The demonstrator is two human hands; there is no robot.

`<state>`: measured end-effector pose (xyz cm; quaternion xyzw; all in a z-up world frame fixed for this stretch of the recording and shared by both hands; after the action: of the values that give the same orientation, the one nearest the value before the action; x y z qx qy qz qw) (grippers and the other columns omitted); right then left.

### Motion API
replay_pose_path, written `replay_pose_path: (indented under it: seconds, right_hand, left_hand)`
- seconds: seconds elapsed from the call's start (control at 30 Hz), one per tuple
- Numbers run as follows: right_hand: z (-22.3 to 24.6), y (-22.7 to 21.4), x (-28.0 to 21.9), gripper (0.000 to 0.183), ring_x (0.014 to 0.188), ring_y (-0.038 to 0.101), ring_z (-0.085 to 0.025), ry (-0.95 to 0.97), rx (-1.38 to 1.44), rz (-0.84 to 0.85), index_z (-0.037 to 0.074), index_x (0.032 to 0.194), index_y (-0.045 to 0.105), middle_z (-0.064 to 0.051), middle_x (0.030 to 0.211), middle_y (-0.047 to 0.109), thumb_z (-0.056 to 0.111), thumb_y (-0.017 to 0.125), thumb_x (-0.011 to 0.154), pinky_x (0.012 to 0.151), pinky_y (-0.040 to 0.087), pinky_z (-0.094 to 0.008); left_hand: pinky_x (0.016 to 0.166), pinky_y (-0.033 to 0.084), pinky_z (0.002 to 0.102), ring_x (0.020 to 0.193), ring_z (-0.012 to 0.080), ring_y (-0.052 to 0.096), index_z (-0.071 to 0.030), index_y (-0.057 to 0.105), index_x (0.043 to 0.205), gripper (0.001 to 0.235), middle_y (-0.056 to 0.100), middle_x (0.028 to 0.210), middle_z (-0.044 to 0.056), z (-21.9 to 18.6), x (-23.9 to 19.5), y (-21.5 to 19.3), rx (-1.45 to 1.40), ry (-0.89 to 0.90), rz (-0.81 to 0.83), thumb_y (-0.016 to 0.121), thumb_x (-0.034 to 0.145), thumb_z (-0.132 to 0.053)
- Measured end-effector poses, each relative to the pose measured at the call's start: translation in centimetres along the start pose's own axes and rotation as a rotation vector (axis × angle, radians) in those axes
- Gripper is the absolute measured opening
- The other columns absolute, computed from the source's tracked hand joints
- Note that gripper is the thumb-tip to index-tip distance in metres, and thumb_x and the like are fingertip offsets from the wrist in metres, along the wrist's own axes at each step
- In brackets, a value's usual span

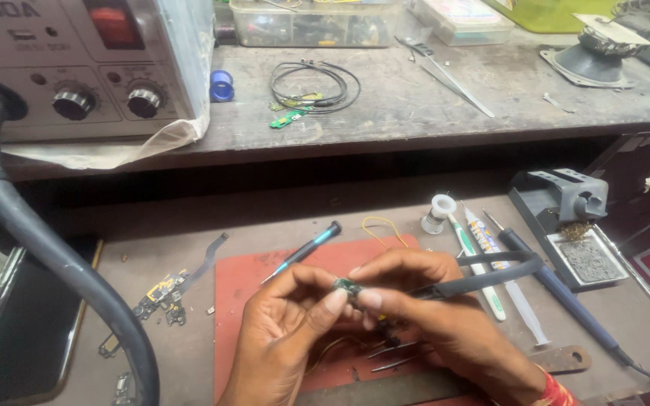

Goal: The person is repairing a small electronic component, likely a USB connector, by soldering wires to its terminals. They use a soldering iron to apply heat and solder, then wrap the connection with electrical tape for insulation. The task involves precise hand movements to manipulate the small wires and component.

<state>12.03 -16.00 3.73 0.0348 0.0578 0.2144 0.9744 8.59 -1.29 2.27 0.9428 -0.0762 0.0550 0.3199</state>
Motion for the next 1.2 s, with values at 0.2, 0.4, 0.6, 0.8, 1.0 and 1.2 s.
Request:
replay_pose_path:
  seconds: [0.2,0.4,0.6,0.8,1.0,1.2]
  right_hand:
    - [1.4,-0.1,-0.3,0.036,0.086,0.077,-0.023,-0.079,0.049,0.015,-0.005,0.116,0.072,-0.016,0.087,0.077,0.024,0.064,0.096,0.077,0.061,-0.033]
    - [1.4,-2.0,-0.9,0.045,0.097,0.076,-0.024,-0.066,0.100,-0.072,-0.005,0.115,0.068,-0.016,0.110,0.076,0.034,0.060,0.093,0.081,0.061,-0.038]
    - [0.6,-3.3,-1.4,0.046,0.097,0.078,-0.028,-0.131,0.052,-0.076,-0.005,0.112,0.069,-0.021,0.109,0.075,0.035,0.068,0.091,0.070,0.061,-0.037]
    - [0.1,-3.8,-1.4,0.043,0.086,0.079,-0.027,-0.129,0.078,-0.110,-0.006,0.103,0.072,-0.021,0.105,0.076,0.036,0.067,0.092,0.059,0.062,-0.034]
    - [0.2,-3.4,-1.4,0.043,0.074,0.076,-0.024,-0.065,0.060,-0.137,-0.006,0.099,0.078,-0.020,0.086,0.078,0.034,0.064,0.091,0.056,0.059,-0.032]
    - [1.4,-2.5,-1.7,0.030,0.074,0.073,-0.017,-0.036,-0.141,-0.097,-0.008,0.099,0.079,-0.014,0.085,0.079,0.019,0.069,0.089,0.067,0.058,-0.032]
  left_hand:
    - [0.090,0.061,0.040,0.092,0.0195,0.071,0.002,0.060,0.104,0.009,0.070,0.096,0.016,-0.3,-0.2,-0.3,-0.076,0.012,-0.036,0.062,0.099,-0.006]
    - [0.092,0.058,0.039,0.093,0.0201,0.070,0.000,0.058,0.099,0.006,0.074,0.098,0.018,-0.2,-0.3,-0.5,-0.068,-0.003,-0.034,0.059,0.097,-0.005]
    - [0.092,0.058,0.041,0.093,0.0217,0.071,0.000,0.057,0.097,0.006,0.073,0.098,0.020,-0.1,-0.3,-0.3,-0.102,-0.019,-0.016,0.059,0.097,-0.005]
    - [0.094,0.057,0.042,0.094,0.0227,0.070,0.000,0.057,0.098,0.005,0.073,0.099,0.021,-0.1,-0.4,-0.1,-0.113,-0.007,0.017,0.058,0.098,-0.004]
    - [0.095,0.056,0.043,0.095,0.0233,0.070,0.001,0.057,0.098,0.005,0.073,0.099,0.021,-0.3,-0.2,-0.2,-0.117,0.025,0.034,0.058,0.099,-0.004]
    - [0.096,0.057,0.044,0.095,0.0226,0.070,0.001,0.058,0.098,0.005,0.072,0.099,0.020,-0.4,-0.3,0.0,-0.103,0.034,0.043,0.058,0.099,-0.004]
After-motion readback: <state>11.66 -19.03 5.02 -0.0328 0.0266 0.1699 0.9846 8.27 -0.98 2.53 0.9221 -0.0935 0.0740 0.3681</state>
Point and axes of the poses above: each hand's wrist, its own x-axis towards the middle knuckle, its own y-axis out of the palm, z = x × y, the point moved 9 cm from there along x, towards the middle knuckle
